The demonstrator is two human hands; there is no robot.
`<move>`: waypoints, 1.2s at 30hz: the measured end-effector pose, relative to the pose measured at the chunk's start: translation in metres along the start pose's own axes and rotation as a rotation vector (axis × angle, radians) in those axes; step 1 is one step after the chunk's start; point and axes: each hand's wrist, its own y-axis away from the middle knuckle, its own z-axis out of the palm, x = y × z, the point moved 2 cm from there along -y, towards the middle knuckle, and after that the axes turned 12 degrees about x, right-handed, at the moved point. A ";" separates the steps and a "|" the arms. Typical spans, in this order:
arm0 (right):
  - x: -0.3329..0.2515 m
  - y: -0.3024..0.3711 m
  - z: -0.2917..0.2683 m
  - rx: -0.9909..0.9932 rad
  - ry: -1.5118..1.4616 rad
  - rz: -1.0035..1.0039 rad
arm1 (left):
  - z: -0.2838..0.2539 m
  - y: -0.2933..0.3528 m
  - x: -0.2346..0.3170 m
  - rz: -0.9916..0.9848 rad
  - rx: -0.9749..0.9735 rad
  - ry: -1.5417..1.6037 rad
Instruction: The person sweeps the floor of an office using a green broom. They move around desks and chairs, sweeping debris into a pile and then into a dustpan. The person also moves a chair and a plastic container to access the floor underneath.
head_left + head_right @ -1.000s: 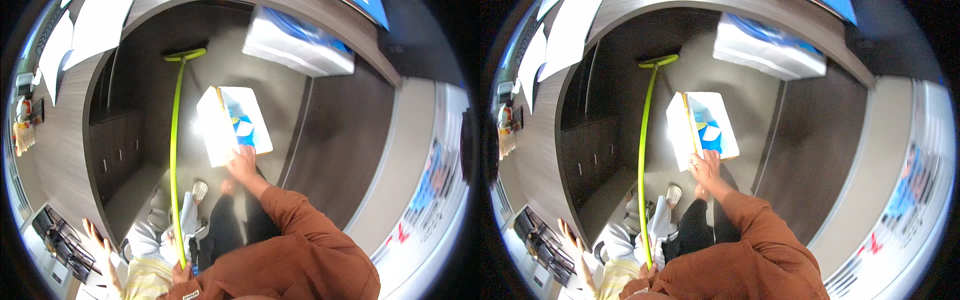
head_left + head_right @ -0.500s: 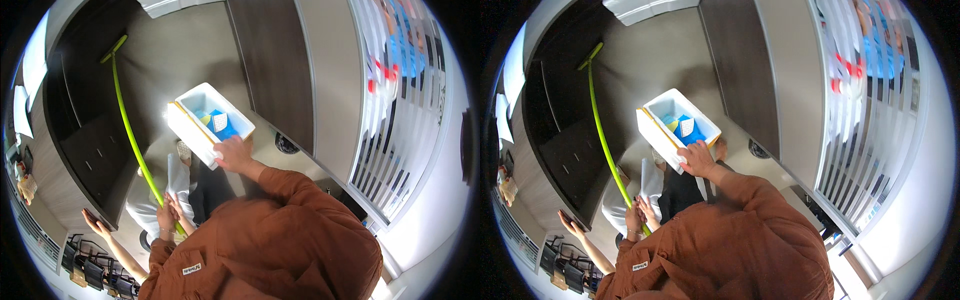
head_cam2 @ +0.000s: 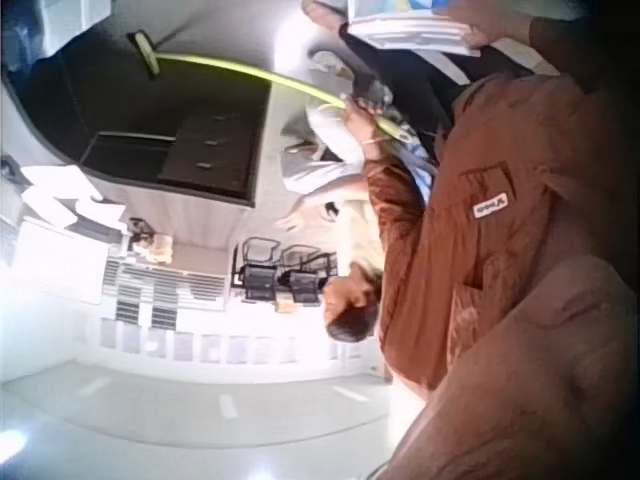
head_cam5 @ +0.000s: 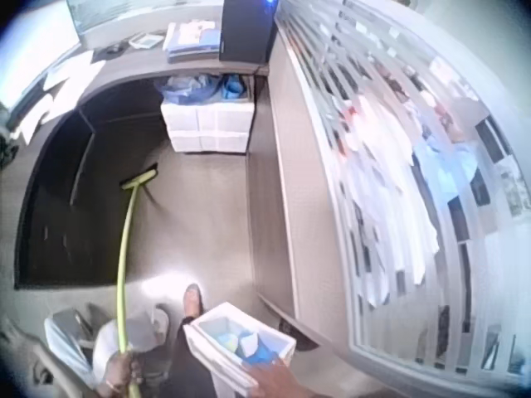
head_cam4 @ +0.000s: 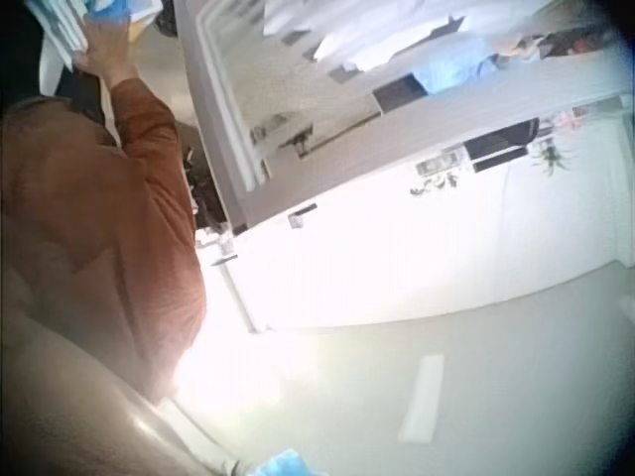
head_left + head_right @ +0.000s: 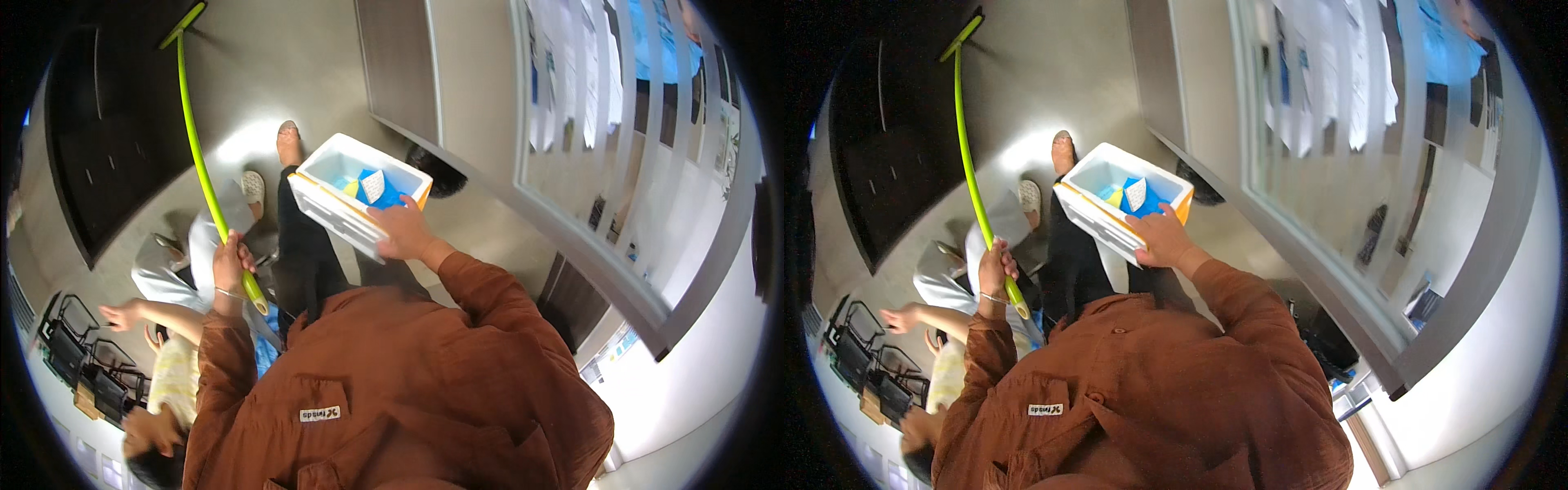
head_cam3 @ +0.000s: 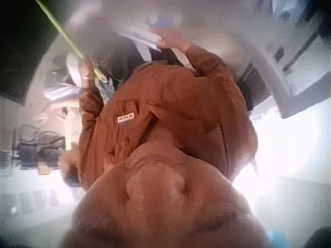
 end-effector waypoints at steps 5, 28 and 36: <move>0.056 0.072 -0.031 -0.113 0.123 0.047 | 0.009 0.002 -0.051 0.044 0.029 -0.007; 0.181 -0.001 0.003 -0.837 0.540 0.278 | -0.013 -0.022 -0.126 -0.006 0.022 0.017; 0.171 0.005 -0.002 -0.741 0.530 0.261 | -0.012 -0.020 -0.135 -0.015 0.028 0.007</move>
